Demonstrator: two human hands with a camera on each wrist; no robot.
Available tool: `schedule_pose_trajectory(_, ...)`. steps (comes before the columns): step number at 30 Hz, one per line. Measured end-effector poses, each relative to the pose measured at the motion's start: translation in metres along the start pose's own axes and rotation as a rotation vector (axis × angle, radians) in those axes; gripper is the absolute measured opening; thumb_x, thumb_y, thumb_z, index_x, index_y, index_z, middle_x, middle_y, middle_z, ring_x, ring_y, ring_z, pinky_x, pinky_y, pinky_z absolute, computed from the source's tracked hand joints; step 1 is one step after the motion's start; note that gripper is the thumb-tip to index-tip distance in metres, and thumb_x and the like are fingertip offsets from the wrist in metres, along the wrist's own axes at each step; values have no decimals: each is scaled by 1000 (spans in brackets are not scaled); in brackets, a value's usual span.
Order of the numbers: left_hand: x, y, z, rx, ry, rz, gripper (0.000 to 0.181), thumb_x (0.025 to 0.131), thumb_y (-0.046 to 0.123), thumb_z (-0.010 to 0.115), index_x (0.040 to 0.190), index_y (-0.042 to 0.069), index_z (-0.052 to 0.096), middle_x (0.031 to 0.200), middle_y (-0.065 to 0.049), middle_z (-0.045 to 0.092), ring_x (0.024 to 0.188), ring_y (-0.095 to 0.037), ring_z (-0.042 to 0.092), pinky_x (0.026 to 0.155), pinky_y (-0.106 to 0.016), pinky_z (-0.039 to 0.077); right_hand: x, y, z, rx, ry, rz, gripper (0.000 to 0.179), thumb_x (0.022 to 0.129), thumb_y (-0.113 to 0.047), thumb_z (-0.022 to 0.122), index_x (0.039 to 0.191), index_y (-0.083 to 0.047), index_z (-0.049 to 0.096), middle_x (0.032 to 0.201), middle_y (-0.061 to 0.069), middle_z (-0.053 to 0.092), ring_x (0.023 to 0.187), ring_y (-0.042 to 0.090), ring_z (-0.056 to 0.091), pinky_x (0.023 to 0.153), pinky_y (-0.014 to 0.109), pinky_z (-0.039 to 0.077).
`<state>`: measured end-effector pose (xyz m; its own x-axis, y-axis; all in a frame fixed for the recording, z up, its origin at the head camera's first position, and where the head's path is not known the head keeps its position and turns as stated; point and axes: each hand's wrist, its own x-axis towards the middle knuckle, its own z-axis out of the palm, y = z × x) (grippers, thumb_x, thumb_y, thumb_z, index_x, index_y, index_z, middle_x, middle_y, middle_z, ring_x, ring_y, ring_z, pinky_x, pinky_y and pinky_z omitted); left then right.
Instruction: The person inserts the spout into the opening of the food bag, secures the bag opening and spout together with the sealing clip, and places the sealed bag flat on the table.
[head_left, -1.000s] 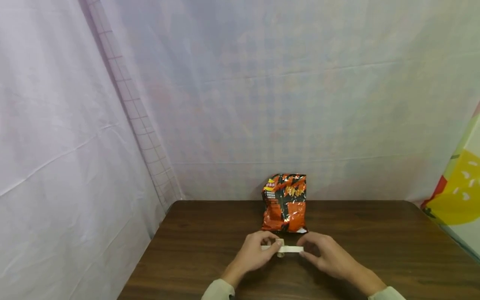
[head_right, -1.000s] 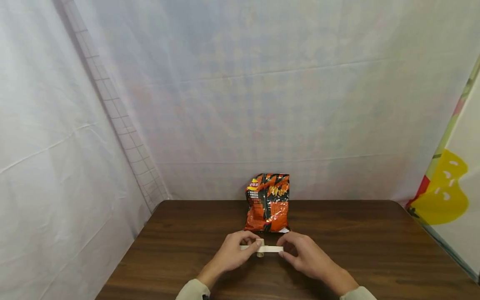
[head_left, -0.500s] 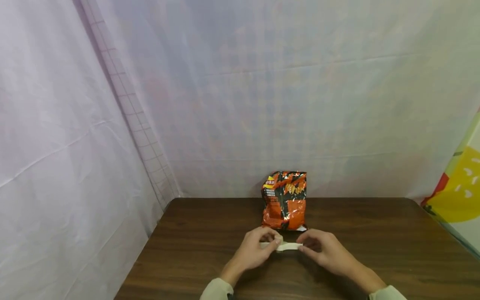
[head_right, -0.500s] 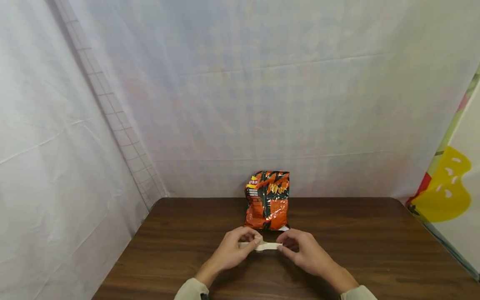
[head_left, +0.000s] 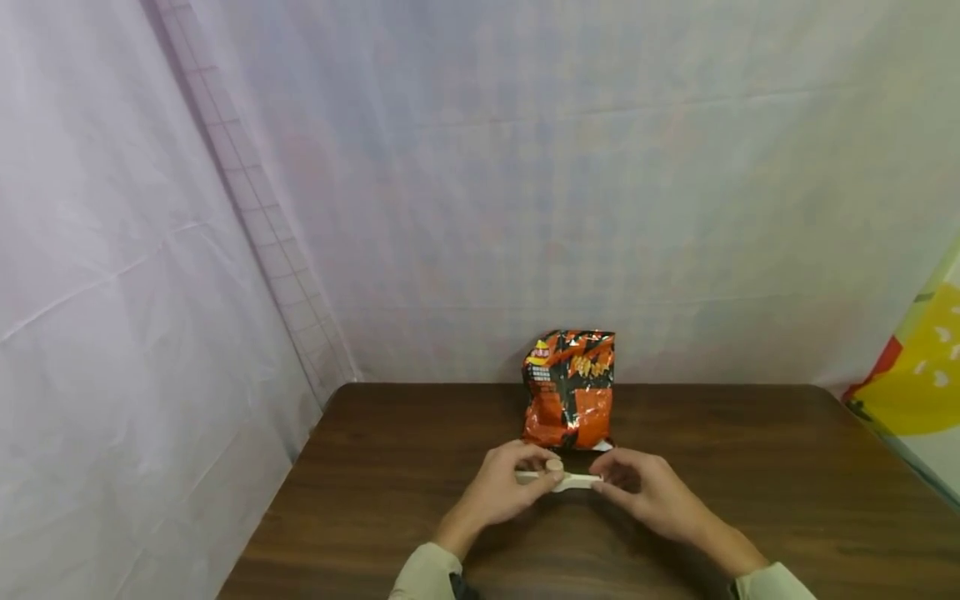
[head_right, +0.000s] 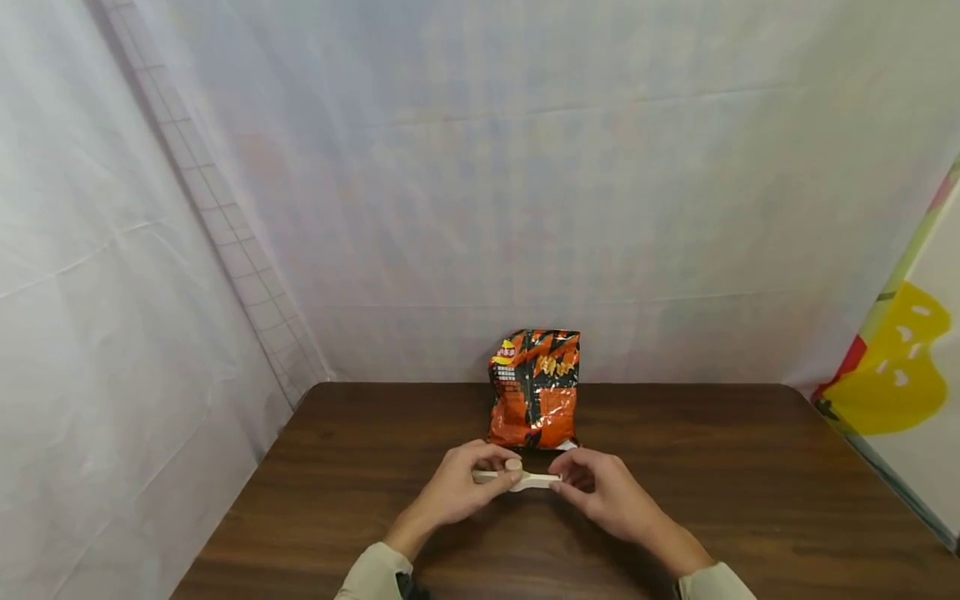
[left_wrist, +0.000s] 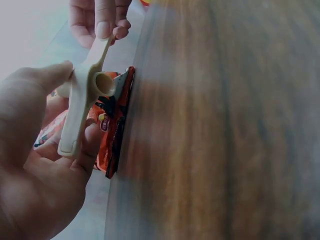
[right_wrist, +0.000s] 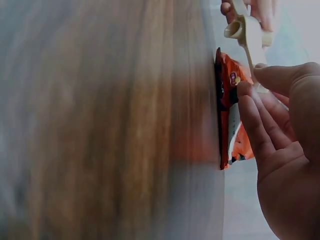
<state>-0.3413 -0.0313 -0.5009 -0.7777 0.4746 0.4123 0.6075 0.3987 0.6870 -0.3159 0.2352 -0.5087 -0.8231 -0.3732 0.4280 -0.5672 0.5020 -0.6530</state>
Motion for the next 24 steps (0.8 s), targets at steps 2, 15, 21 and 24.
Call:
schedule_pose_trajectory(2, 1, -1, 0, 17, -5, 2, 21, 92, 40, 72, 106, 25, 74, 96, 2, 70, 88, -5, 64, 81, -18, 55, 0, -1, 0, 3, 4, 9, 19, 88, -22, 79, 103, -16, 70, 87, -10, 70, 76, 5, 68, 68, 25, 60)
schedule_pose_trajectory(15, 6, 9, -5, 141, 11, 38, 18, 94, 40, 70, 106, 26, 71, 95, 8, 65, 86, -3, 60, 77, -16, 50, 6, -10, -8, -50, 7, -15, 17, 88, -18, 78, 100, -22, 67, 86, -11, 69, 74, 4, 66, 65, 23, 59)
schedule_pose_trajectory(21, 5, 12, -4, 174, -12, 49, 15, 96, 37, 68, 105, 25, 69, 96, 7, 62, 87, -4, 57, 76, -15, 48, 5, -13, -5, -66, 23, -38, 21, 88, -16, 79, 100, -19, 62, 86, -8, 67, 73, 4, 64, 64, 22, 57)
schedule_pose_trajectory(24, 4, 15, -3, 170, -22, 43, 15, 97, 38, 66, 106, 26, 67, 97, 7, 60, 87, -4, 56, 75, -15, 48, 5, -14, -4, -88, 40, -32, 24, 87, -17, 80, 101, -18, 61, 86, -8, 65, 73, 3, 63, 63, 22, 56)
